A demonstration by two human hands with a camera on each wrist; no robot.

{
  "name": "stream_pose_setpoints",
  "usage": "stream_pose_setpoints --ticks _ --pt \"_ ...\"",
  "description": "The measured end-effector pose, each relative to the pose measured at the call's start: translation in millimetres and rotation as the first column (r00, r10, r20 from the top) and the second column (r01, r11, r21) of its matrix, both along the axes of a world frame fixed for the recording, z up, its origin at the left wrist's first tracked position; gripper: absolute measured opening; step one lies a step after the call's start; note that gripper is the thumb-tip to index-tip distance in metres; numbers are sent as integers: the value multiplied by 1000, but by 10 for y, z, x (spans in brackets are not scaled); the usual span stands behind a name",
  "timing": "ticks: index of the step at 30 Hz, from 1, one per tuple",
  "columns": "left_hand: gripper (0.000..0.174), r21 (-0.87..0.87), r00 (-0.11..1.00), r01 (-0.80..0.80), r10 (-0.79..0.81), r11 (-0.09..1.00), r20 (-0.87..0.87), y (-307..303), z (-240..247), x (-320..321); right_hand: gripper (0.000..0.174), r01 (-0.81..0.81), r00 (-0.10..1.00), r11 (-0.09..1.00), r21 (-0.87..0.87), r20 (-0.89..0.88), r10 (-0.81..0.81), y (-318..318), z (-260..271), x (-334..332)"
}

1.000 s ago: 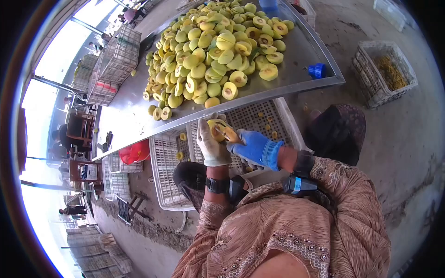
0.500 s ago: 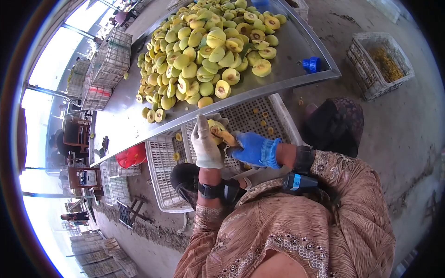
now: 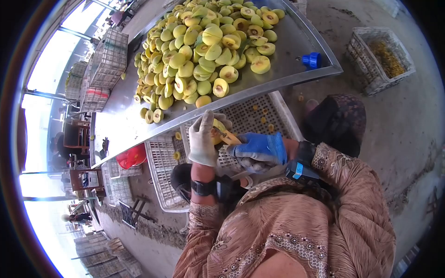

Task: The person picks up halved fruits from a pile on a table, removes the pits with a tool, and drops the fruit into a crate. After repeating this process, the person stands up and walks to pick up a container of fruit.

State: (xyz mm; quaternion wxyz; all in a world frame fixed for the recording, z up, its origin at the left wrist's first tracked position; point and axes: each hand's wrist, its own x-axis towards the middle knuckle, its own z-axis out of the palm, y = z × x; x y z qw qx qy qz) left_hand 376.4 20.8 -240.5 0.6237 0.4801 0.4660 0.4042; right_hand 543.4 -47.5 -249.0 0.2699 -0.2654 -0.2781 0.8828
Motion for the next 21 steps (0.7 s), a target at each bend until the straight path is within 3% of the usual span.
stream_pose_setpoints --ticks 3,4,5,7,8,10,13,15,16,21 --pt "37 169 915 -400 402 901 24 -135 -65 213 24 11 995 990 138 94 -24 12 80 -24" --pt "37 147 928 -370 373 917 12 -114 -33 197 24 5 992 981 192 122 -29 21 87 -25" --pt "37 47 978 -208 207 977 19 -75 9 125 24 3 991 985 174 131 -26 8 77 -29" --pt "38 -131 989 124 -112 984 96 34 97 -26 25 -22 987 989 146 161 -2 27 66 -24" --pt "40 -198 990 127 -113 972 81 33 105 -34 24 -52 982 988 143 188 24 45 51 -39" --pt "39 -129 995 66 -55 989 85 23 51 -30 23 -108 969 985 138 238 73 93 -2 -65" --pt "40 -44 986 -6 13 999 167 12 -121 -16 25 -103 992 991 -91 -80 96 84 -84 -33" --pt "42 12 963 -80 74 997 261 22 -287 15 27 -110 977 989 -102 -196 88 79 -209 -80" --pt "46 -79 917 -109 131 991 377 -27 -334 45 27 -116 964 987 -109 -253 85 80 -260 -113" --pt "46 -259 815 -243 342 935 468 30 -431 37 25 -83 969 995 -46 -238 70 117 -346 -183"
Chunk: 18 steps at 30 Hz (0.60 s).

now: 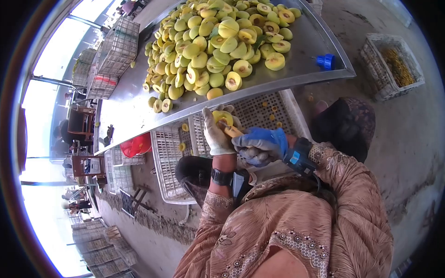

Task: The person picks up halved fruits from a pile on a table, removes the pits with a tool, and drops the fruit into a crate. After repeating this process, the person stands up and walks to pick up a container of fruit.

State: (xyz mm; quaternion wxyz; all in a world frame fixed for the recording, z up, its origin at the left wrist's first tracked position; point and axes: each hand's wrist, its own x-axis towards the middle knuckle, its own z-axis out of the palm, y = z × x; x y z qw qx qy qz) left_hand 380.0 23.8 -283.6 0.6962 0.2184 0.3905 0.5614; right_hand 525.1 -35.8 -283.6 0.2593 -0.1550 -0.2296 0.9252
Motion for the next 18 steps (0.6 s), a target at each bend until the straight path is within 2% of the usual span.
stream_pose_setpoints --ticks 2,4,5,6,8,10,11,12,13,16,17,18 --pt "46 -122 985 -61 79 991 155 74 10 -78 25 -24 999 999 29 34 23 9 6 20" --pt "45 -81 997 -80 81 994 4 99 123 -244 27 -59 992 998 10 109 58 -31 15 27" --pt "45 -23 994 -91 90 996 -59 102 150 -360 27 -84 963 994 73 264 62 19 -101 64" --pt "44 30 988 -98 101 995 -120 99 163 -481 28 -117 909 985 126 413 55 96 -351 113" --pt "43 82 882 -306 315 948 -352 177 215 -782 31 -220 721 942 254 693 -18 122 -743 145" --pt "43 207 640 -396 431 894 -636 315 234 -1117 37 -386 438 846 368 880 -184 119 -911 101" --pt "43 360 265 -323 449 875 -853 371 233 -1180 39 -325 451 887 327 879 -158 141 -922 111" --pt "43 462 -172 -195 433 865 -885 379 273 -1205 41 -268 467 923 277 875 -127 144 -871 101" --pt "43 495 -578 -33 387 868 -718 381 309 -1217 43 -207 488 952 224 867 -98 134 -819 78" --pt "44 142 -506 17 131 990 -852 551 494 -865 40 -305 458 921 244 885 -83 102 -597 58" --pt "45 94 -562 78 122 992 -818 645 481 -729 39 -285 478 929 236 875 -75 97 -559 76" --pt "49 12 -552 132 83 991 -830 713 520 -566 37 -269 496 936 226 866 -66 87 -529 95"
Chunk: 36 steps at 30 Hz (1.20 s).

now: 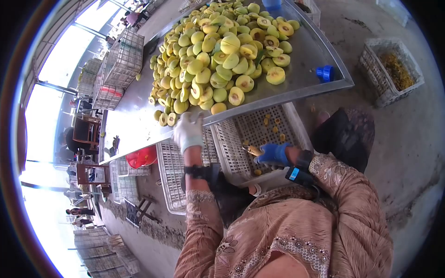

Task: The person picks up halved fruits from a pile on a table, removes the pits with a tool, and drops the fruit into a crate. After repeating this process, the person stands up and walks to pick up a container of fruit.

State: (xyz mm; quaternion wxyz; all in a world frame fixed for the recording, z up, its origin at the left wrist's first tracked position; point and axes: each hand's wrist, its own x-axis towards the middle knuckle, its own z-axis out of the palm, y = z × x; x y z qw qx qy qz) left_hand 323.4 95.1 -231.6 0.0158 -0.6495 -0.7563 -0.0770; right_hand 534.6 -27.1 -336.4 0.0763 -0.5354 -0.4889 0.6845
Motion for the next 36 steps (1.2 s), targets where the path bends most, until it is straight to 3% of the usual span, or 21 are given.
stream_pose_setpoints --ticks 2,8,10,16,19,20,22,27,31,34,36 --pt "52 -184 996 18 -34 983 -86 150 20 316 34 21 999 1000 -15 -33 -21 -9 15 33" --pt "65 -336 986 -24 78 942 149 416 -62 681 30 100 985 994 -47 -135 -105 -52 -49 153" --pt "65 -294 975 -27 89 956 201 450 -174 642 31 113 975 988 -102 -182 -130 -44 20 131" --pt "62 -191 953 -36 91 981 289 388 -228 592 28 146 971 987 73 -200 -129 -75 156 152" --pt "63 -260 957 -14 88 966 278 412 -161 610 24 224 948 974 -22 -228 -224 -79 186 216" --pt "66 -212 966 -7 62 977 251 411 -224 606 22 263 933 962 -69 -236 -272 -62 205 206" --pt "69 -245 969 -87 139 966 205 484 -313 642 20 329 898 933 -147 -257 -358 -67 217 129" --pt "65 -259 940 -152 221 954 262 540 -317 690 21 300 884 933 -198 -309 -350 -101 163 53" --pt "67 -215 944 -126 184 969 275 473 -299 656 22 285 879 945 -163 -348 -325 -121 82 89" --pt "73 -172 936 -75 129 982 328 378 -218 646 22 367 900 928 -63 -229 -371 -155 178 145" --pt "68 -70 916 -109 128 992 380 313 -227 646 21 326 934 942 86 -181 -307 -174 283 228"
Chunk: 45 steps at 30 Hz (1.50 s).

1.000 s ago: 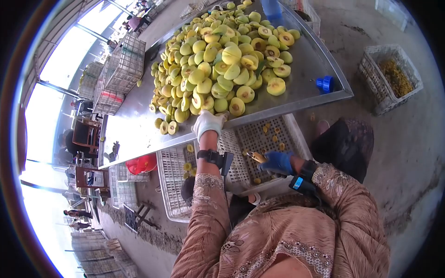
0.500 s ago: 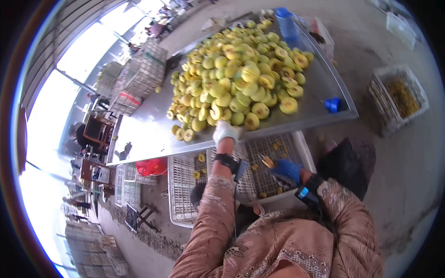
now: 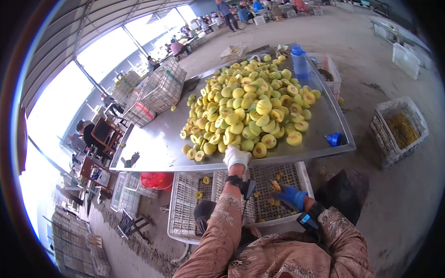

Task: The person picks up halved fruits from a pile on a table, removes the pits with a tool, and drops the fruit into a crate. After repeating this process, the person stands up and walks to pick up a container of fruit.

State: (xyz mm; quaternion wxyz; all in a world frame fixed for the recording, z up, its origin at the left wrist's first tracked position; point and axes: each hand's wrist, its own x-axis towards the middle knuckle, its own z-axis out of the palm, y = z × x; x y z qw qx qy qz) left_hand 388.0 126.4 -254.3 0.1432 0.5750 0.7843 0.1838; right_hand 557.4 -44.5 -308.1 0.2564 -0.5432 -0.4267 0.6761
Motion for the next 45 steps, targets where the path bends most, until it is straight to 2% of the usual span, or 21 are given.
stream_pose_setpoints --ticks 2,3,4,5,6,7,8,9,11,17,23,26,29,32,33,36,39,40,41,42,45 --pt "50 239 998 -27 13 971 59 93 -270 -139 21 -14 997 977 213 83 -4 53 -127 110" --pt "37 462 859 -154 -113 873 500 304 -639 -319 21 -8 993 935 354 110 -33 140 -419 163" --pt "30 363 481 -278 -198 889 854 304 -591 -408 21 -4 990 878 478 128 -66 114 -624 185" --pt "27 334 320 -258 -246 907 915 132 -369 -395 21 1 991 944 330 124 -44 59 -261 177" --pt "28 385 364 -217 -292 897 884 51 -336 -398 21 0 993 987 159 114 -18 54 190 158" --pt "32 451 658 -124 -267 884 704 168 -598 -481 22 19 999 996 87 34 -22 46 255 137" --pt "34 509 840 -18 -263 860 474 24 -425 -401 22 36 999 999 39 -42 -34 70 274 128" --pt "33 498 907 56 -253 865 337 -1 -409 -409 23 36 999 996 83 -31 -34 67 232 101" --pt "33 425 953 165 -256 890 165 -18 -336 -380 23 35 999 981 190 -1 -36 90 163 76" --pt "46 -100 904 355 -368 930 -218 -51 132 24 24 28 1000 999 33 2 -28 62 189 173" --pt "50 -76 907 371 -379 925 -182 63 -59 171 26 18 996 990 139 87 -30 80 27 218" --pt "50 -87 884 420 -429 903 -183 90 -141 94 26 91 996 991 97 -24 -89 80 55 146" --pt "47 59 898 431 -422 900 -129 -15 -105 73 22 130 991 989 68 -42 -127 65 80 115" --pt "43 231 902 344 -388 910 187 33 -322 -15 20 244 963 964 103 -143 -228 76 -20 147" --pt "40 236 857 294 -364 926 365 82 -331 -59 19 278 960 947 163 -95 -265 78 116 130" --pt "36 454 743 118 -382 883 550 -56 -123 -5 21 360 924 879 314 9 -382 210 68 250" --pt "41 434 604 233 -479 870 637 -338 45 -28 17 392 919 829 399 -198 -340 295 180 201" --pt "40 348 486 260 -434 901 758 -464 115 -9 18 399 915 826 398 -237 -328 250 399 88" --pt "39 351 215 287 -417 892 883 -492 -10 51 18 412 906 821 395 -277 -321 220 537 -1" --pt "40 242 279 369 -356 897 892 -660 154 -2 19 393 915 828 401 -261 -308 218 578 -59" --pt "37 367 271 222 -419 903 867 -859 -43 47 21 361 926 849 387 -257 -277 211 626 -215"
